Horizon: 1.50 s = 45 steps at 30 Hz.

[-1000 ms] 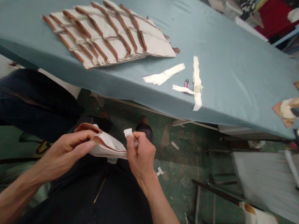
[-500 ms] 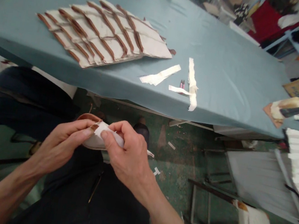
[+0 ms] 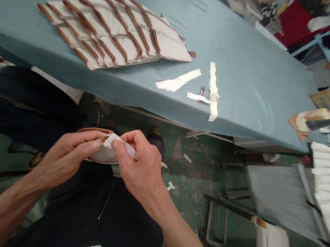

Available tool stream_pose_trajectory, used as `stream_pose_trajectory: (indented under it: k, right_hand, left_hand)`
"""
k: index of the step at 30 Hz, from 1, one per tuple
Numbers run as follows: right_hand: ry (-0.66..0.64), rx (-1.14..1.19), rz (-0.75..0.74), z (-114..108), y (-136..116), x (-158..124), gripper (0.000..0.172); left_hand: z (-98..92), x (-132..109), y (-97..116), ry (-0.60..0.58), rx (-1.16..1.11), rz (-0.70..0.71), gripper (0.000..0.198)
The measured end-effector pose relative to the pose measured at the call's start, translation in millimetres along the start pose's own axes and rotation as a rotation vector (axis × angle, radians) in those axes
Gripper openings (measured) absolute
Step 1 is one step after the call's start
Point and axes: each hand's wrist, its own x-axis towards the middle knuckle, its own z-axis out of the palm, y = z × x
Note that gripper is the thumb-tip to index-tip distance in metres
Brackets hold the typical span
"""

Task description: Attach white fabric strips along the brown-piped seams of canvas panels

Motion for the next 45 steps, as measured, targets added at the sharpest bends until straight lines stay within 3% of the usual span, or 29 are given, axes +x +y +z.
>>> stream_pose_trajectory:
  k: [13,25,31,36,45]
  right_hand:
    - [-0.067,0.035,0.055,2.6,4.8,1.4,0.025]
    - [0.031,-0.136,-0.022,8.3,5.1,3.2,0.023]
    - [0.025,-0.156,-0.033,9.6,6.0,2.6,0.023]
    - [0.047,-0.155,-0.038,13.5,8.8,3.3,0.023]
    - [0.046,-0.162,-0.041,11.8,11.1,2.9,0.027]
  left_hand:
    - [-1.5,-1.7,-9.1,0.006,-0.025,-0.068,0.037]
    - [1.9,-2.2,-29.8,0.074,-0.129,-0.164,0.034]
    - [3.7,-0.5,-20.7,0.045,-0.151,-0.133,0.025]
    - [7.6,2.5,-6.2,0.097,-0.037,-0.116,0.025]
    - [13.4,1.2,1.6,0.12,0.145,-0.111,0.029]
